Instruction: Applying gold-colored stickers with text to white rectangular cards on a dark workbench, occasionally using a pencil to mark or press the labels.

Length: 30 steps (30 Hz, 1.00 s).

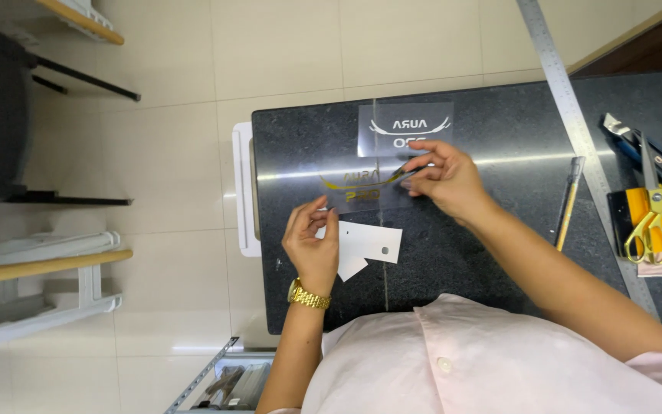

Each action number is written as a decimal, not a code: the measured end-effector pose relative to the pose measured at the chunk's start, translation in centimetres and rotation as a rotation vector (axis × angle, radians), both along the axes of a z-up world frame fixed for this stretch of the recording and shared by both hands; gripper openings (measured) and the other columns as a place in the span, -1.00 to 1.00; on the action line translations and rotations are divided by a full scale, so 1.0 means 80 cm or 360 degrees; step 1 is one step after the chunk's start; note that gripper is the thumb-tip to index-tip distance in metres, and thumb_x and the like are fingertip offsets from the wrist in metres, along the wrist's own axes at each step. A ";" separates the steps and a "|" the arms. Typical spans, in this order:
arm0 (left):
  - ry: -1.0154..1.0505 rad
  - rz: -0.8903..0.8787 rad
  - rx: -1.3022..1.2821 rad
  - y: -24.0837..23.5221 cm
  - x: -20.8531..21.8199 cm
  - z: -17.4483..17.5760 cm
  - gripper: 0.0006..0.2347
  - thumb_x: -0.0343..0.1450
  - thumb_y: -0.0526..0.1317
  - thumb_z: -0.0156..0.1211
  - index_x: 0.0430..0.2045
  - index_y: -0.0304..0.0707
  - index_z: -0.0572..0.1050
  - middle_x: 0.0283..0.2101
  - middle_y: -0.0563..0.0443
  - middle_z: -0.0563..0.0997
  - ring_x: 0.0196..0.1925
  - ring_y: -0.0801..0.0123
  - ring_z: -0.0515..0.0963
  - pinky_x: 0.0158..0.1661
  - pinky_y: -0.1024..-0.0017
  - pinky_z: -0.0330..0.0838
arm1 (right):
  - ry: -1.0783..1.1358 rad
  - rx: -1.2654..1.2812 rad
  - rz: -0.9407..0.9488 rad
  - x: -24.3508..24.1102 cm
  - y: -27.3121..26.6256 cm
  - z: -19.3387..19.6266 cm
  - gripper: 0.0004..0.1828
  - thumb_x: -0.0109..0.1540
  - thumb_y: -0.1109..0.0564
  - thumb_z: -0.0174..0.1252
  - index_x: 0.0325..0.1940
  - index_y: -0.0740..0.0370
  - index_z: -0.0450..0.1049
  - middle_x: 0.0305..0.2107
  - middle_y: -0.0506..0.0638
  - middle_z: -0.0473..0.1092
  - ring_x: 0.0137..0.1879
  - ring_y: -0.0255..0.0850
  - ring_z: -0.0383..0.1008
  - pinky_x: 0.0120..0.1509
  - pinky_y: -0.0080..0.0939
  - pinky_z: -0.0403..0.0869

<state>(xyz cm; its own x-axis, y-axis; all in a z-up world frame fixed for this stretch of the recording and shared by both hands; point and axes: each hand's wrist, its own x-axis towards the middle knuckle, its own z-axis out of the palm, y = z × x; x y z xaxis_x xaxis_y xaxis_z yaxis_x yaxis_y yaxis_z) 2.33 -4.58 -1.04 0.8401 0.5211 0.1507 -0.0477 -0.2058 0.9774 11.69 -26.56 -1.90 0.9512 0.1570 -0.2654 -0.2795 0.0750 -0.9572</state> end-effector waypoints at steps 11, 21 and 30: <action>0.0164 -0.0054 0.0091 -0.006 0.005 -0.002 -0.75 0.26 -0.61 0.29 -0.26 -0.41 0.64 -0.29 -0.08 0.56 -0.34 0.46 0.58 -0.33 0.55 0.61 | 0.0273 0.0050 -0.0217 -0.035 -0.003 -0.039 -0.37 0.01 0.54 0.27 0.18 0.42 0.44 -0.30 0.19 0.54 -0.20 -0.20 0.61 -0.15 -0.25 0.70; 0.0254 -0.0113 0.0034 -0.024 0.027 0.000 -0.81 0.31 -0.61 0.20 -0.32 -0.43 0.64 -0.35 -0.12 0.61 -0.41 0.39 0.65 -0.43 0.51 0.62 | 0.0273 -0.0066 -0.0174 -0.009 -0.024 -0.020 -0.48 0.07 0.51 0.26 0.12 0.43 0.48 -0.31 0.21 0.57 -0.21 -0.23 0.60 -0.14 -0.28 0.70; 0.0256 0.0143 -0.0269 0.016 0.027 -0.028 -0.82 0.31 -0.61 0.20 -0.37 -0.40 0.64 -0.37 -0.02 0.56 -0.48 0.50 0.63 -0.55 0.68 0.48 | -0.1084 -0.1457 0.0537 0.152 0.021 -0.016 -0.76 0.17 0.13 0.34 -0.08 0.14 0.65 -0.28 0.08 0.54 -0.13 0.08 0.55 -0.01 0.07 0.50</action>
<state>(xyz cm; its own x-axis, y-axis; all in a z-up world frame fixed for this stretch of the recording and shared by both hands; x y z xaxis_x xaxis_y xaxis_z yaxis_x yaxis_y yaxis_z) 4.47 -3.31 -3.29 0.7952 0.6014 -0.0771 0.1227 -0.0351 0.9918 23.82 -24.87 -3.14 0.8870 0.4417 0.1345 0.4328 -0.6938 -0.5756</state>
